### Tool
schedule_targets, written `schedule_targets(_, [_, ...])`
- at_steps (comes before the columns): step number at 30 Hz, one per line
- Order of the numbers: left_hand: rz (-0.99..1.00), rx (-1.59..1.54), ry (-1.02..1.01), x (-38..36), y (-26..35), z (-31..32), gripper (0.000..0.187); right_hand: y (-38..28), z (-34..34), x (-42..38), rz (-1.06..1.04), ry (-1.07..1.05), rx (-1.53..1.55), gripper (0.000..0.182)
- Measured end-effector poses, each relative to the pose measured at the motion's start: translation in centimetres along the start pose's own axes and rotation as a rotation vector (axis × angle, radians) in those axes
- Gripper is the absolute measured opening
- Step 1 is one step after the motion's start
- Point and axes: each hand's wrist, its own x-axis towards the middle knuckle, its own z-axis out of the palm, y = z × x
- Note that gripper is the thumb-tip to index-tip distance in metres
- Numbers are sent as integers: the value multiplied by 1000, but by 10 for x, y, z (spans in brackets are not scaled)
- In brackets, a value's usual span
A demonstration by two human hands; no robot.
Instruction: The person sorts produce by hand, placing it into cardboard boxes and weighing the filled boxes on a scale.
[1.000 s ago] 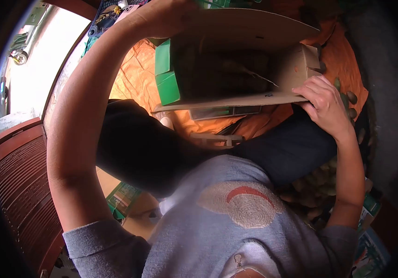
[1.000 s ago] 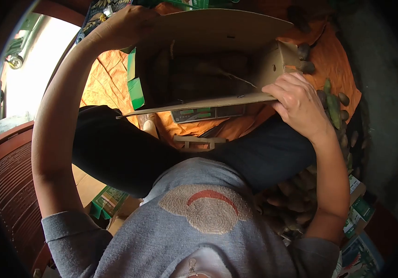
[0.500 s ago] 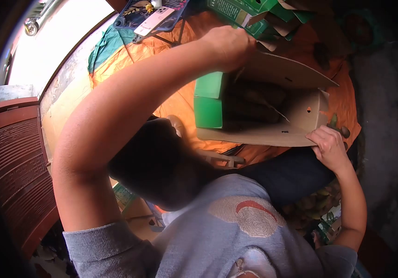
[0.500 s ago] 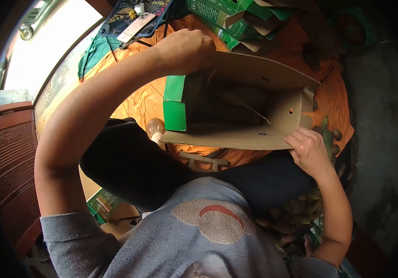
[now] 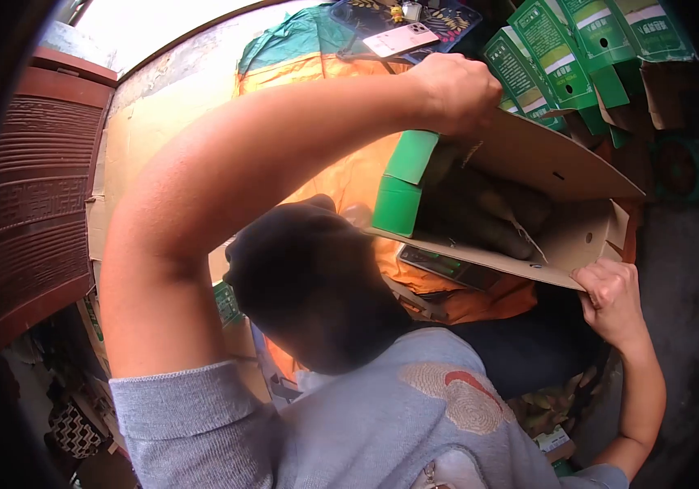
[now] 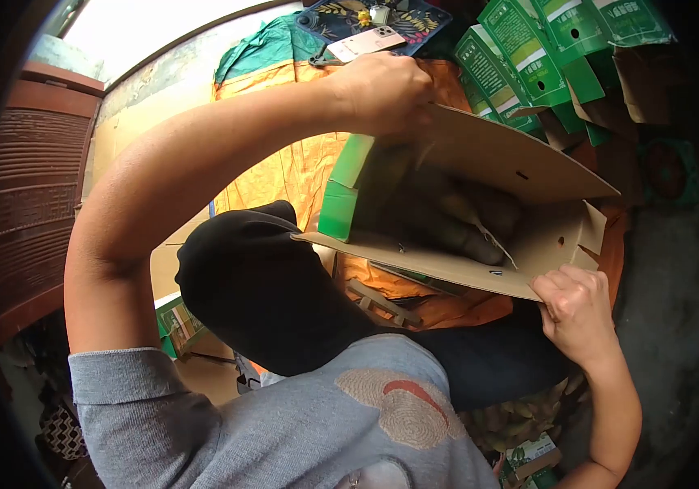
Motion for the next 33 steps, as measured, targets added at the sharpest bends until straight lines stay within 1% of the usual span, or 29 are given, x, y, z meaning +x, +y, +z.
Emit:
schedule_targets(3, [-68,36,54,-43,-40,-7,28,-12,-2,43,-130,-13,-9,14])
schedule_targets(6, [-145,48,138,-86,-82,-14,26,-19,3,94,-227,22,-28,12])
schedule_targets(8, [-362,-46,85,-114,-98,-26,28,-22,10,131,-321,64,-13,13])
schedule_targets(9, [-360,70,106,-129,-118,-24,30,-27,12,152,-380,63,-10,13])
schedule_targets(10, [-280,-71,260,-152,-154,-5,30,-32,16,173,-435,54,-29,13])
schedule_targets(11, [-454,-93,121,-172,-158,-14,29,-42,19,193,-476,54,-48,11])
schedule_targets(12, [-504,33,179,-196,-165,-13,28,-55,22,211,-489,49,-107,8])
schedule_targets(13, [-452,133,274,-219,-157,-23,27,-67,28,230,-522,57,-94,4])
schedule_targets(14, [-708,91,116,-238,-150,-36,26,-84,29,246,-554,58,-141,4])
schedule_targets(16, [-724,203,161,-291,-166,-30,26,-116,32,275,-622,29,-200,9])
schedule_targets(17, [-782,202,194,-314,-162,-34,26,-134,29,287,-634,-7,-217,10])
schedule_targets(18, [-885,165,217,-341,-173,-29,25,-153,27,297,-667,-8,-215,10])
schedule_targets(19, [-820,158,232,-359,-169,-39,23,-172,24,305,-694,-30,-197,8])
schedule_targets(20, [-856,136,277,-379,-168,-43,21,-194,19,312,-716,-98,-217,5])
schedule_targets(21, [-812,138,295,-406,-184,-43,20,-213,21,316,-741,-77,-187,6])
schedule_targets(22, [-826,128,262,-417,-175,-56,18,-232,18,317,-767,-90,-139,9])
schedule_targets(23, [-836,152,249,-435,-178,-61,16,-249,30,320,-797,-75,-49,11])
schedule_targets(25, [-862,182,194,-464,-177,-72,14,-286,37,313,-809,-138,23,13])
schedule_targets(26, [-882,190,151,-473,-172,-79,12,-304,52,310,-814,-116,123,13])
schedule_targets(27, [-874,273,56,-480,-168,-85,11,-321,69,305,-826,-67,265,6])
schedule_targets(28, [-820,336,30,-499,-174,-82,11,-339,87,300,-825,0,321,8])
schedule_targets(29, [-838,364,-46,-508,-173,-82,12,-357,100,295,-812,1,374,9])
schedule_targets(31, [-893,399,-156,-519,-162,-82,12,-384,127,279,-772,-45,506,11])
schedule_targets(32, [-923,391,-195,-521,-155,-75,10,-391,140,269,-770,-48,532,9])
schedule_targets(33, [-950,400,-263,-526,-151,-68,9,-393,146,256,-784,-99,517,8])
